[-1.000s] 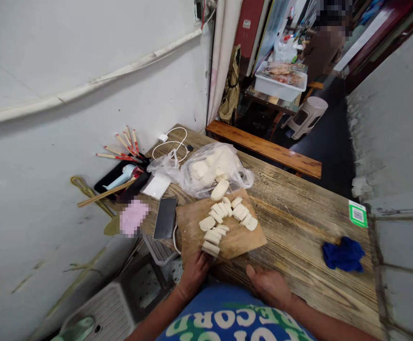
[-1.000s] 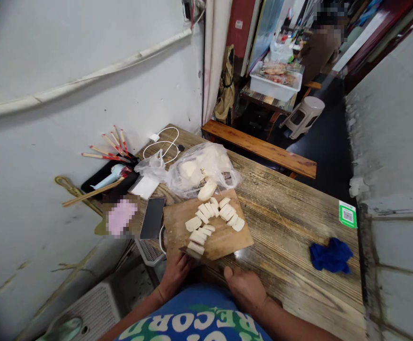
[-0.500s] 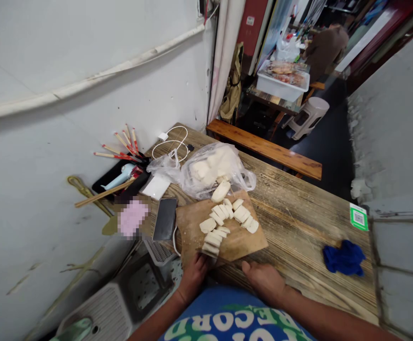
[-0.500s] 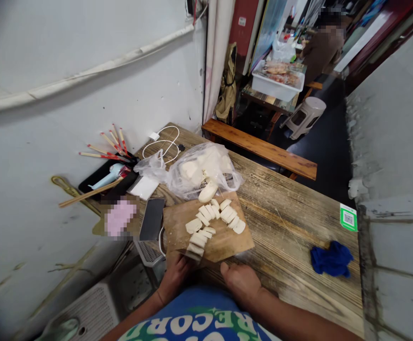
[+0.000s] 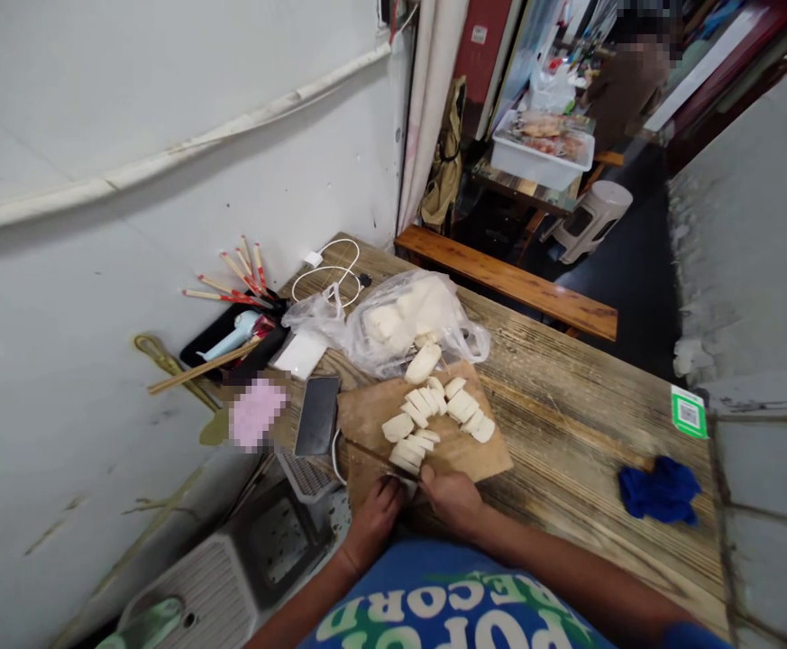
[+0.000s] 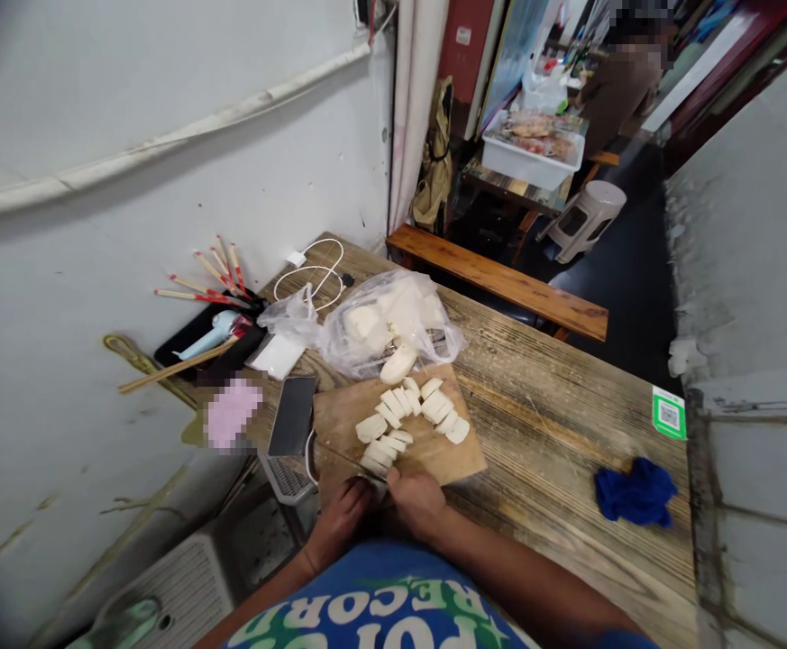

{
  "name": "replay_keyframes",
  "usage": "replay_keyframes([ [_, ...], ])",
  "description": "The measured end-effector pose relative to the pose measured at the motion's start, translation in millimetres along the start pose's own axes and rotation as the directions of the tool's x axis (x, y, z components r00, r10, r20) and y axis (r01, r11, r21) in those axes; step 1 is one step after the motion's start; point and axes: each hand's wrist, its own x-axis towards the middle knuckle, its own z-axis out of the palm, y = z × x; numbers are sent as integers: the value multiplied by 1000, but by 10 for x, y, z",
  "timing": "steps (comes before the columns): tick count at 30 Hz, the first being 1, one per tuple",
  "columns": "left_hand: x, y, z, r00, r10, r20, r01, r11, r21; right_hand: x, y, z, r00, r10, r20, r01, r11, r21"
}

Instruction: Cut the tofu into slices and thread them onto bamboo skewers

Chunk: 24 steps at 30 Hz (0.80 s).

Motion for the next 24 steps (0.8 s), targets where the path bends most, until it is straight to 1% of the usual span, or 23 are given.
replay_keyframes([
  [3, 22, 29, -71, 1000, -9, -24, 9, 1000, 11, 0, 7, -64, 1000, -22, 18, 24, 998, -62],
  [5, 7, 34, -99, 999, -34, -36, 34, 999, 12, -71, 34, -148, 999, -40, 26, 42, 995, -90],
  [11, -116, 20, -51, 995, -61, -83, 56, 996, -65, -500, 160, -396, 995, -85, 54, 92, 986, -138],
  [16, -90, 58, -72, 993, -79, -85, 72, 995, -73, -771, 221, -458, 990, -103, 97, 119, 977, -175],
  [20, -66, 81, -111, 993, -69, -91, 60, 993, -98, -823, 256, -476, 988, -97, 117, 120, 971, -207],
  [24, -96, 97, -96, 986, -89, -143, 83, 995, -50, -797, 296, -509, 984, -89, 152, 121, 969, -216],
])
